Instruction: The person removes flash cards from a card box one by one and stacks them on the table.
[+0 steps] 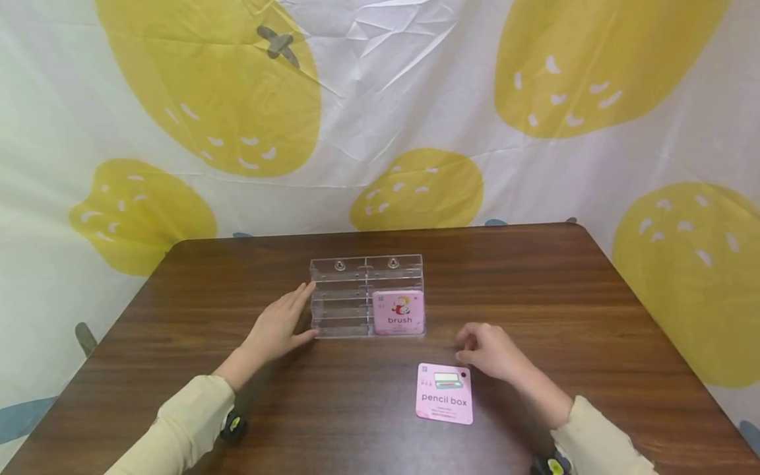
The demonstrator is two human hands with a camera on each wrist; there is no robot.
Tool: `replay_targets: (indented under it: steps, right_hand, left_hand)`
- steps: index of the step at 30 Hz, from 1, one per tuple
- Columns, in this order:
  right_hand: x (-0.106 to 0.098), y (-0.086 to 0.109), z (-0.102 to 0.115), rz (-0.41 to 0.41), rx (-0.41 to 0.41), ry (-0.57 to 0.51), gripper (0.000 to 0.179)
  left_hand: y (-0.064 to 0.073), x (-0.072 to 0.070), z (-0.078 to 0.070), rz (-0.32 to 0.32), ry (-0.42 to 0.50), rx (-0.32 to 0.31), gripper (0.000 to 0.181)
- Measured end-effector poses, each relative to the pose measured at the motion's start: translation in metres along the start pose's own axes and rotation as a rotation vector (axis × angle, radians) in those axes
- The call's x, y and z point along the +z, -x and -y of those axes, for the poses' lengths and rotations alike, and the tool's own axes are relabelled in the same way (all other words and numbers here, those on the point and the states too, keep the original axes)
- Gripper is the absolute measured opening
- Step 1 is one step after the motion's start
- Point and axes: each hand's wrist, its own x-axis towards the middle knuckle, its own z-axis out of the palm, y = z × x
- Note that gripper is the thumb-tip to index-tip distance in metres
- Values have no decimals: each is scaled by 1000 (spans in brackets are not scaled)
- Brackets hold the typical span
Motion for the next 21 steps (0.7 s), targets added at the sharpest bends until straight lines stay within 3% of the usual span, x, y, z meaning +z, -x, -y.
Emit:
replay_targets:
  steps: [14,21]
  right_hand:
    - [-18,-32,15,-11,-93,96,27]
    - [-18,-45,23,-29,-115,132,41]
  left_hand:
    - [1,0,0,6,6,1,87]
    - [0,-1,0,10,6,-2,87]
